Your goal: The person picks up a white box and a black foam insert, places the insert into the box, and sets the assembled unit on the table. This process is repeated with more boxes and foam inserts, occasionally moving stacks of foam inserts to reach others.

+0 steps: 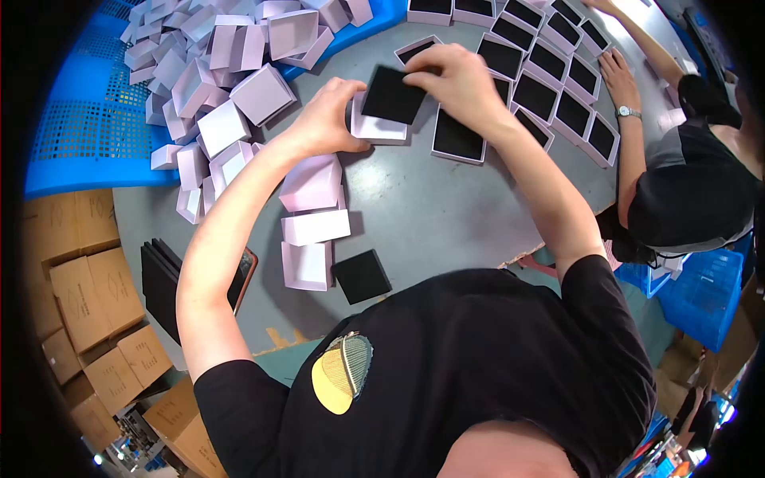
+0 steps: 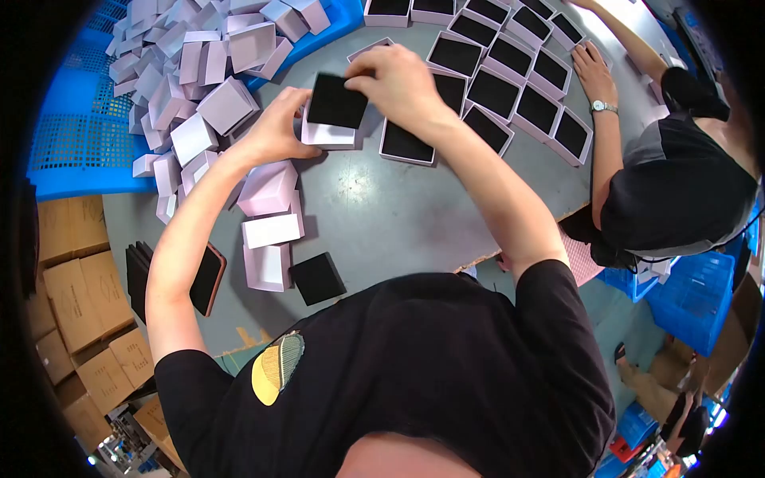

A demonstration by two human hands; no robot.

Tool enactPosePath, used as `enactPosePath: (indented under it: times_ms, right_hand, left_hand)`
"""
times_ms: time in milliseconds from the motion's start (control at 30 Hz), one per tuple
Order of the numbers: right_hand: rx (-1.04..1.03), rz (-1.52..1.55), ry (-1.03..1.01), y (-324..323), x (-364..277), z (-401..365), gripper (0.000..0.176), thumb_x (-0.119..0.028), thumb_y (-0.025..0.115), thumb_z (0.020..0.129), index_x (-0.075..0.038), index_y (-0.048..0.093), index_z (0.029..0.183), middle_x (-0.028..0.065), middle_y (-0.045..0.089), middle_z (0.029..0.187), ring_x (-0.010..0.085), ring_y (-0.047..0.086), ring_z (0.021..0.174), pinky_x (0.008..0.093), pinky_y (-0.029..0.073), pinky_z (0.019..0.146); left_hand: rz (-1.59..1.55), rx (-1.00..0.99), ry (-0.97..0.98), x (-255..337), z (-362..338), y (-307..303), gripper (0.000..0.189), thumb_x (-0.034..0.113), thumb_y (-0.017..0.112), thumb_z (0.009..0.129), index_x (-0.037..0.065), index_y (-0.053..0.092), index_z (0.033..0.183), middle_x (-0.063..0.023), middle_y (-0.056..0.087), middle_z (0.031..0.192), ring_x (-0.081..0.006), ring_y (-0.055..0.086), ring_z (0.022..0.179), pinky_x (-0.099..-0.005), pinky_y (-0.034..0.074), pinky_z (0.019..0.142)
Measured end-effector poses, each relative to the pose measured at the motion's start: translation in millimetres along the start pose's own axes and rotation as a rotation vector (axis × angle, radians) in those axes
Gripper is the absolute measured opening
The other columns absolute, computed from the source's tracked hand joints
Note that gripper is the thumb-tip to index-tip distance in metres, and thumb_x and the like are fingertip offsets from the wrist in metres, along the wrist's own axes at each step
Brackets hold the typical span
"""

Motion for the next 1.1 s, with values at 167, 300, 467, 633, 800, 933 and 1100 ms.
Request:
enactPosePath:
  times_ms: [167,300,467,633,800,933,1100]
  right_hand:
    - [-0.068,-0.351,-0.294,57,-15,4,0.009,-0.016,0.069,0.077,-0.008,0.071,0.081,0.0056,0.065,0.078,0.0266,0.060,0.081,0.0372,0.045,0.077]
    - [-0.122,-0.627,-0.327,83,-17,0,0.006,-0.014,0.064,0.079,-0.009,0.063,0.079,0.0057,0.061,0.074,0.0245,0.062,0.079,0.0360,0.044,0.077]
    - [-0.149,-0.907,-0.424,81,-22,-7,0.008,-0.015,0.061,0.078,-0.011,0.062,0.085,0.0041,0.063,0.084,0.0203,0.060,0.090,0.0355,0.043,0.080]
    - [0.015,-0.240,-0.504,21,-78,-55,0.011,-0.011,0.064,0.081,-0.004,0.064,0.090,0.0097,0.061,0.087,0.0260,0.059,0.085,0.0382,0.045,0.077]
    - [-0.468,0.102,-0.474,92,-133,-162,0.018,-0.015,0.071,0.077,-0.005,0.063,0.090,0.0083,0.055,0.083,0.0271,0.058,0.082,0.0379,0.046,0.075]
    - [-0.603,0.114,-0.289,117,-117,-177,0.021,-0.012,0.073,0.076,-0.002,0.066,0.094,0.0107,0.060,0.087,0.0309,0.061,0.084,0.0395,0.049,0.076]
    - [-0.661,0.235,-0.132,88,-75,-156,0.009,-0.009,0.071,0.077,-0.003,0.068,0.084,0.0108,0.064,0.082,0.0310,0.064,0.077,0.0381,0.051,0.069]
  left_hand:
    - [0.000,0.053,0.015,-1,-1,9,0.079,0.011,0.085,0.056,0.004,0.047,0.125,-0.0137,0.054,0.109,-0.0270,0.056,0.103,-0.0363,0.048,0.086]
    - [-0.179,0.004,-0.170,-7,4,11,0.076,0.021,0.087,0.056,0.000,0.047,0.117,-0.0188,0.060,0.106,-0.0351,0.060,0.101,-0.0400,0.049,0.088]
    - [-0.271,-0.072,-0.145,-2,-6,-13,0.087,0.022,0.085,0.067,0.006,0.039,0.139,-0.0100,0.060,0.107,-0.0177,0.058,0.097,-0.0313,0.048,0.081]
    - [-0.142,0.226,-0.147,5,-90,-117,0.031,0.007,0.061,0.089,0.005,0.062,0.119,-0.0049,0.065,0.112,-0.0130,0.059,0.104,-0.0278,0.047,0.086]
    - [0.000,0.018,-0.470,28,-206,-96,0.055,0.007,0.072,0.075,0.006,0.055,0.127,-0.0068,0.061,0.121,-0.0188,0.059,0.102,-0.0325,0.048,0.087]
    - [-0.134,0.042,-0.466,45,-257,-23,0.081,0.002,0.081,0.061,0.009,0.048,0.135,-0.0101,0.042,0.146,-0.0235,0.057,0.109,-0.0349,0.049,0.089]
    - [-0.226,0.337,-0.523,52,-270,28,0.063,0.006,0.080,0.064,0.005,0.050,0.119,-0.0123,0.053,0.125,-0.0243,0.060,0.097,-0.0341,0.051,0.081]
Point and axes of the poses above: each hand's wrist, its own z-axis towards the middle knuckle, its own y-axis out of the palm, x = y × z, the point moved 9 cm from there along z, towards the middle knuckle
